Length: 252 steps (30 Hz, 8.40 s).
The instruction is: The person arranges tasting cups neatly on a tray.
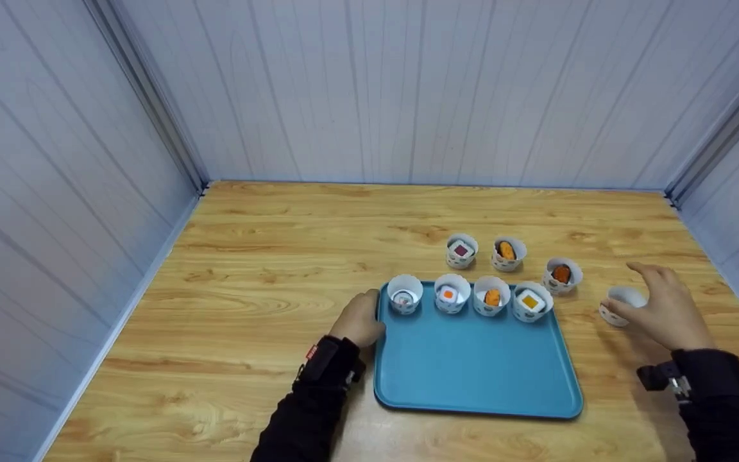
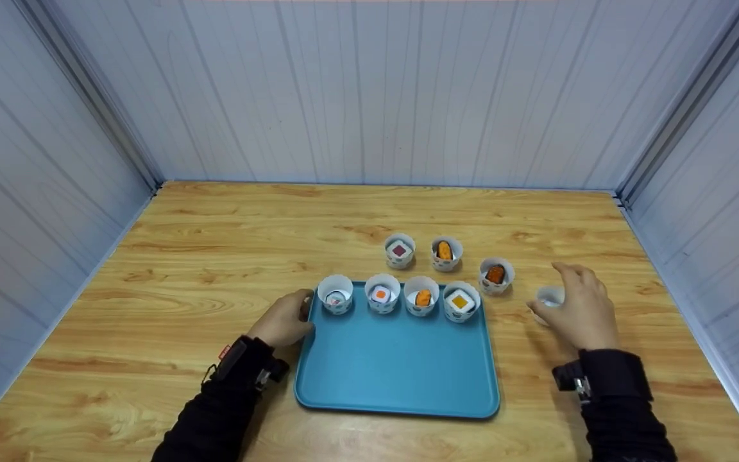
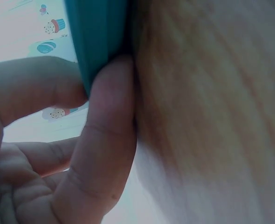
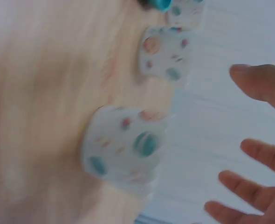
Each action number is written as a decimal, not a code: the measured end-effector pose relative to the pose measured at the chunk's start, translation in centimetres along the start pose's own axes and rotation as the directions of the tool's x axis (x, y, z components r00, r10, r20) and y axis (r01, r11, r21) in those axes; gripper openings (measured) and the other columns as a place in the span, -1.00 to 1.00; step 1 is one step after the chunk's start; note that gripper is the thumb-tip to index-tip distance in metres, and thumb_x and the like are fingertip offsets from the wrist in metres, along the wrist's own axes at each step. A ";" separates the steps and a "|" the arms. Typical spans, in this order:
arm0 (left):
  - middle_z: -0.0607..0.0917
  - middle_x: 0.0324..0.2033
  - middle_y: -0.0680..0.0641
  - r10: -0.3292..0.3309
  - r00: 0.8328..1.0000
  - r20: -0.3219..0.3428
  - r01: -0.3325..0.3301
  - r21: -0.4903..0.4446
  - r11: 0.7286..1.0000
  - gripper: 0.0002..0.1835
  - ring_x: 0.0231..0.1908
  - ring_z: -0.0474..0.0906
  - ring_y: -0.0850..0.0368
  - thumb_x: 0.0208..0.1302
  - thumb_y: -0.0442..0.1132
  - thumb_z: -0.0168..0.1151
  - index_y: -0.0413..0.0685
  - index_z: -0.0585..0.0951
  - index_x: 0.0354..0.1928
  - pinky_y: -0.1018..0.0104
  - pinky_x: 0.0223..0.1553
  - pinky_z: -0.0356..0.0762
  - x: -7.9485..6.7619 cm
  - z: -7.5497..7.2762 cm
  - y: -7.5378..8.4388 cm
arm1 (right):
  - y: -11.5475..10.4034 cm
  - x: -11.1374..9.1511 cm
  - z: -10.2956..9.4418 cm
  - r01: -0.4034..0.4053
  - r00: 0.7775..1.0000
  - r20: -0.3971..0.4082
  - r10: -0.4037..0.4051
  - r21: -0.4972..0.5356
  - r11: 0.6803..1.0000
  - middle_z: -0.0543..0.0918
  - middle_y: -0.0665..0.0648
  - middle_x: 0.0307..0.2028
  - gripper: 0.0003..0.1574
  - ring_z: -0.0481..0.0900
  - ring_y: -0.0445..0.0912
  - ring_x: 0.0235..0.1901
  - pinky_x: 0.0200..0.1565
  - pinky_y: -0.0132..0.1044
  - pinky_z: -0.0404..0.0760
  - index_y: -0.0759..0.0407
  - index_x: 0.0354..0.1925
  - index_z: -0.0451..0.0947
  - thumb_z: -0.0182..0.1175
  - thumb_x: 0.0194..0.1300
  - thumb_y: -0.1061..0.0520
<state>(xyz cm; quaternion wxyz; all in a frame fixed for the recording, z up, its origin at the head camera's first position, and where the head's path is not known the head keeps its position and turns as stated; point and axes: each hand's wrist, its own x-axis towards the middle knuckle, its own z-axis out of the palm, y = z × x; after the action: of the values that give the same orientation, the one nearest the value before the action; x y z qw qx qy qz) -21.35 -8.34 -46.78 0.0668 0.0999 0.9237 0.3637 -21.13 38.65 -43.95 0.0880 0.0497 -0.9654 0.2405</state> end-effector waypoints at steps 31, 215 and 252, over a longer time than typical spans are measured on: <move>0.64 -0.07 -0.36 0.015 1.000 0.007 -0.015 -0.014 1.000 -0.47 -0.01 0.58 -0.20 -0.05 -0.56 0.09 -0.44 0.48 0.10 -0.05 0.12 0.50 0.3 -0.1 -0.1 | 1.5 0.0 1.6 -0.160 0.982 0.113 0.152 0.057 0.986 0.21 0.67 0.25 -0.03 0.22 0.54 0.18 0.08 0.38 0.26 0.53 0.37 0.09 0.18 0.34 -0.12; 0.39 -0.44 -0.07 -0.066 0.997 0.045 0.067 -0.016 0.998 -0.78 -0.40 0.29 0.03 0.07 -0.48 0.10 -0.35 0.51 -0.19 0.21 -0.30 0.26 0.0 -0.3 -0.1 | -18.6 -2.3 9.3 0.386 0.789 0.420 -0.448 0.228 0.894 0.54 -0.01 -0.06 -0.40 0.52 -0.21 -0.13 -0.11 -0.30 0.58 0.04 0.05 0.44 0.44 0.07 0.01; 0.48 -0.39 -0.10 -0.049 0.998 0.028 0.049 -0.010 0.999 -0.74 -0.35 0.36 0.03 0.01 -0.49 0.10 -0.36 0.53 -0.18 0.14 -0.23 0.40 0.0 -0.4 -0.2 | -15.2 2.8 1.9 0.476 0.860 0.069 -0.506 0.247 0.844 0.61 0.18 0.04 -0.31 0.59 -0.01 -0.02 -0.08 -0.17 0.65 0.23 0.18 0.45 0.44 0.09 0.17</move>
<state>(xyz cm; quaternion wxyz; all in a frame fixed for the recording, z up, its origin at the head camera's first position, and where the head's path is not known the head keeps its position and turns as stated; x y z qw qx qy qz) -21.46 -8.69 -46.64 0.0888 0.0819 0.9230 0.3654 -22.07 24.20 -38.13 0.0769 0.3206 -0.8910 0.3120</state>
